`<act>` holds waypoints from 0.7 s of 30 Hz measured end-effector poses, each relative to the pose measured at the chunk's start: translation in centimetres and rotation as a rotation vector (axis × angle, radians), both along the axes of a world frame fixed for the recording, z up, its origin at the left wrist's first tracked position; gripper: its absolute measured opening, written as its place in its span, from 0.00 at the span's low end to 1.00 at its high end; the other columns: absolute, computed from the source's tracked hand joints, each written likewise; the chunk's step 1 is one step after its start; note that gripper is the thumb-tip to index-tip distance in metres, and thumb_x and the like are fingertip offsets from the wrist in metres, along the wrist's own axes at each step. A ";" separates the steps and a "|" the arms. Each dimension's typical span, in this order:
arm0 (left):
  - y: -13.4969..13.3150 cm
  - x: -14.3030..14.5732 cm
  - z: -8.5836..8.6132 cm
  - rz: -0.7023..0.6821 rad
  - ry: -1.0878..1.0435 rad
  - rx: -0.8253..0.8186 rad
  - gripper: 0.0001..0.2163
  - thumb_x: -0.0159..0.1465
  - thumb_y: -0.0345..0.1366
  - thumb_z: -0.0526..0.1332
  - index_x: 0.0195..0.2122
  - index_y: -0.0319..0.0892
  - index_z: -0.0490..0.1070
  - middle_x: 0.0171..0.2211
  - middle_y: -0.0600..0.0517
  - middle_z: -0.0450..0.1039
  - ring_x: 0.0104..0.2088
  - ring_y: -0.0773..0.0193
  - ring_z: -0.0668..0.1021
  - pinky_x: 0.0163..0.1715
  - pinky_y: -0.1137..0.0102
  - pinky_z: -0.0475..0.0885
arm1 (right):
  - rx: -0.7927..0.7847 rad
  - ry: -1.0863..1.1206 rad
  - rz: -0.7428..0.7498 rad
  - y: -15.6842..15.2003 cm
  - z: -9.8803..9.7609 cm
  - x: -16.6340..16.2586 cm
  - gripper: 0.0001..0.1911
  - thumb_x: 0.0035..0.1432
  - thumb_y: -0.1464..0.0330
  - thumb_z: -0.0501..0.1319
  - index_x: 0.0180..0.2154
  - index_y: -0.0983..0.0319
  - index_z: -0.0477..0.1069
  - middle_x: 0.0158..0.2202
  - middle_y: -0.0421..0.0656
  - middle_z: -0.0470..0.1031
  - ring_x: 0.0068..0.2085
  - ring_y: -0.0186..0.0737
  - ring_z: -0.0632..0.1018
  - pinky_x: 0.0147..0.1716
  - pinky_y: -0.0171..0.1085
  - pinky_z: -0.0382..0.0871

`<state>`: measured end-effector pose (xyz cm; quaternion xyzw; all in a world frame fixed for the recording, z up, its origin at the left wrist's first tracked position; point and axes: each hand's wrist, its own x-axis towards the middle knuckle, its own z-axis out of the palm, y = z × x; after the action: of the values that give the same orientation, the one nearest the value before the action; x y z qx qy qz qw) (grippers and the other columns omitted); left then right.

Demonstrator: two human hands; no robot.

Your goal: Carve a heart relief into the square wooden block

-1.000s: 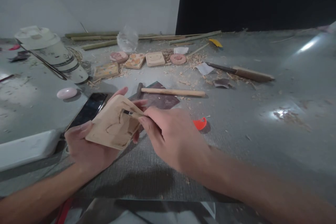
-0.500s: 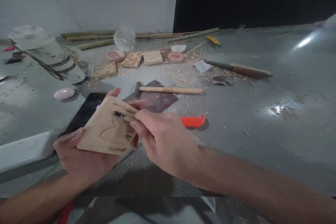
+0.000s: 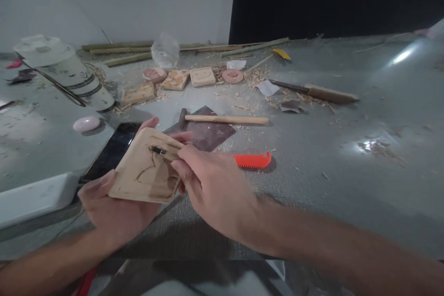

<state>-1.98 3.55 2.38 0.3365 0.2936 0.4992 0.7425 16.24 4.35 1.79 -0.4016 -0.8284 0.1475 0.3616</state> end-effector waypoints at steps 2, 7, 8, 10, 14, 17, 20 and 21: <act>0.0 0.1 -0.1 0.011 -0.016 0.007 0.42 0.58 0.52 0.68 0.75 0.57 0.66 0.56 0.45 0.83 0.45 0.43 0.84 0.32 0.57 0.82 | 0.046 -0.014 -0.015 0.1 0.0 0.0 0.18 0.82 0.67 0.52 0.34 0.58 0.67 0.26 0.36 0.75 0.24 0.31 0.69 0.26 0.35 0.60; 0.0 0.2 -0.6 0.059 -0.121 -0.007 0.40 0.57 0.49 0.69 0.73 0.58 0.69 0.59 0.45 0.81 0.42 0.50 0.82 0.33 0.60 0.82 | 0.324 -0.260 -0.100 0.5 0.1 0.6 0.19 0.83 0.67 0.50 0.38 0.59 0.74 0.26 0.40 0.76 0.26 0.36 0.71 0.25 0.40 0.55; 0.1 0.2 -0.7 0.064 -0.134 0.002 0.40 0.57 0.49 0.69 0.73 0.57 0.69 0.59 0.44 0.81 0.41 0.50 0.81 0.32 0.60 0.82 | 0.351 -0.287 -0.104 0.5 0.2 0.7 0.19 0.82 0.68 0.51 0.38 0.60 0.74 0.26 0.41 0.76 0.25 0.36 0.71 0.25 0.41 0.55; 0.2 0.2 -0.9 0.057 -0.147 0.022 0.39 0.59 0.50 0.67 0.73 0.55 0.69 0.57 0.43 0.81 0.39 0.50 0.80 0.29 0.61 0.81 | 0.385 -0.311 -0.099 0.7 0.2 0.9 0.17 0.81 0.69 0.53 0.38 0.60 0.75 0.28 0.43 0.78 0.26 0.38 0.72 0.24 0.42 0.55; 0.4 0.3 -1.2 0.025 -0.145 0.015 0.39 0.62 0.52 0.64 0.74 0.51 0.68 0.54 0.42 0.81 0.36 0.52 0.79 0.25 0.62 0.79 | 0.309 -0.328 -0.078 1.1 -0.1 1.0 0.14 0.79 0.70 0.53 0.40 0.60 0.75 0.33 0.45 0.82 0.29 0.39 0.74 0.24 0.42 0.53; 0.4 0.4 -1.6 0.066 -0.118 0.028 0.40 0.61 0.53 0.65 0.75 0.52 0.67 0.58 0.42 0.80 0.37 0.53 0.79 0.28 0.62 0.80 | 0.143 -0.216 -0.051 1.3 -0.1 0.9 0.16 0.81 0.67 0.52 0.38 0.59 0.72 0.27 0.40 0.76 0.25 0.36 0.69 0.25 0.40 0.52; 0.3 0.6 -2.1 0.128 -0.041 0.076 0.37 0.61 0.52 0.67 0.73 0.56 0.68 0.61 0.43 0.79 0.41 0.50 0.81 0.30 0.62 0.80 | -0.117 -0.006 0.021 1.0 0.4 0.6 0.18 0.82 0.64 0.53 0.35 0.58 0.69 0.24 0.35 0.70 0.24 0.32 0.65 0.27 0.37 0.56; 0.3 0.6 -2.3 0.150 -0.011 0.101 0.36 0.60 0.52 0.68 0.72 0.57 0.70 0.62 0.45 0.79 0.42 0.49 0.81 0.30 0.62 0.79 | -0.211 0.057 0.034 0.9 0.6 0.6 0.18 0.82 0.63 0.53 0.34 0.58 0.68 0.24 0.34 0.69 0.24 0.32 0.65 0.27 0.36 0.57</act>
<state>-1.37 3.82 0.11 0.3478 0.2885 0.5692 0.6869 16.82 5.26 2.44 -0.4190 -0.8042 0.2514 0.3384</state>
